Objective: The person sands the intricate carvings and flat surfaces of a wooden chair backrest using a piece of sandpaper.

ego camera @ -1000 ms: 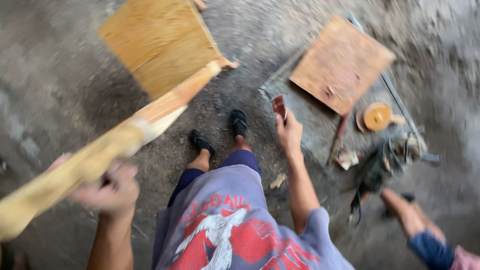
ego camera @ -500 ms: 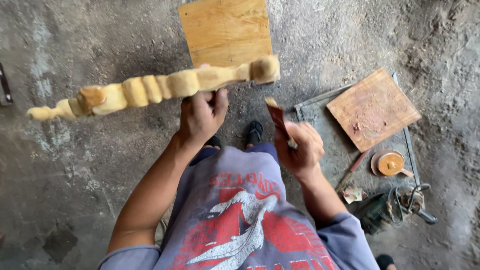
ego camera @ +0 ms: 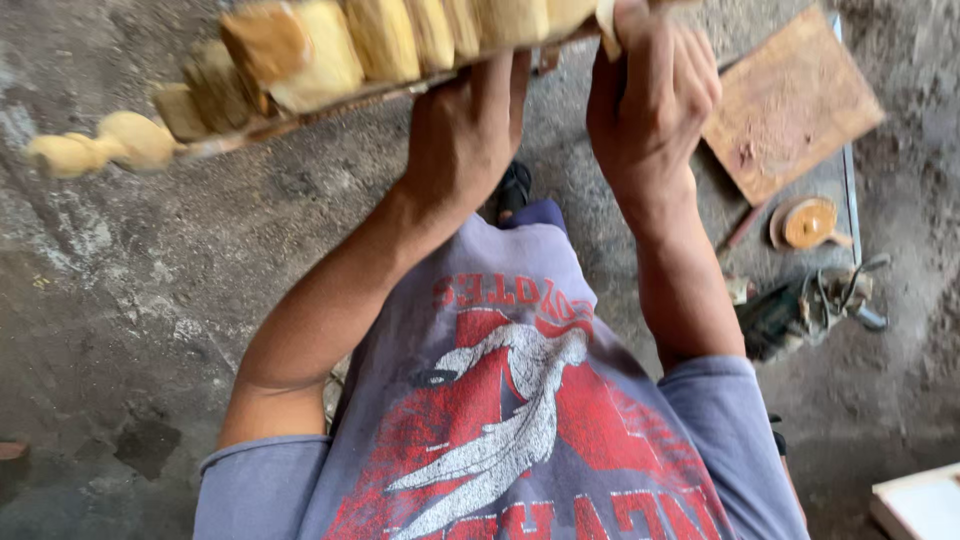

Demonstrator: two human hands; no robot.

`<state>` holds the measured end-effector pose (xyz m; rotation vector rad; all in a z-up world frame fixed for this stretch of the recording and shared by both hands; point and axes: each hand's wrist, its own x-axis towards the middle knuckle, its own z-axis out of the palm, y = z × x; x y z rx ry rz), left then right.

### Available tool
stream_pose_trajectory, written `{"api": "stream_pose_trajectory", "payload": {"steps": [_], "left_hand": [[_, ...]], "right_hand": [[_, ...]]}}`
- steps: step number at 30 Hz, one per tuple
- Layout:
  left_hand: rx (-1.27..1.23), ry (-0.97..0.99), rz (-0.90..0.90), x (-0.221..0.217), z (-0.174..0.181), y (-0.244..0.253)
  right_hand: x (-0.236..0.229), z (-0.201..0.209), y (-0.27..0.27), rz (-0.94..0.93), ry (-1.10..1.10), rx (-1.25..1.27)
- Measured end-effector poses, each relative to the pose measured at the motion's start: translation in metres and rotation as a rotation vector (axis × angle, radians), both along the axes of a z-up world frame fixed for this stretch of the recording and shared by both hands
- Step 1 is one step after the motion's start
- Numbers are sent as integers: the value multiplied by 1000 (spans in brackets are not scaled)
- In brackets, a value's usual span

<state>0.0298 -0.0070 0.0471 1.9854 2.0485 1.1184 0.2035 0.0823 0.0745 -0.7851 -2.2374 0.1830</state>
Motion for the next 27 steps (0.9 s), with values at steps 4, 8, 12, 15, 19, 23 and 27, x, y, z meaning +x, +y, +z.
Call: {"api": "stream_pose_trajectory", "payload": {"steps": [4,8,12,15,19,23,27], "left_hand": [[85,56,-75,-10,-4,-7],[73,5,-117,-11,-4,-3],[26,-10,-132,-7,-6,2],[86,-21,-159,-8,-6,-1],[71,-18,-149,-16,-11,3],[84,-21,-199,-14,-14,3],[102,10,-174,-19,-9,0]], "right_hand": [[2,4,-14,-53,78,-68],[-4,5,-9,-108,29,-28],[-7,15,-33,-178,114,-277],[-13,13,-31,-253,95,-158],[-15,6,-26,-251,-31,105],[-13,-6,-21,-239,47,-83],[-13,5,-36,-222,55,-118]]}}
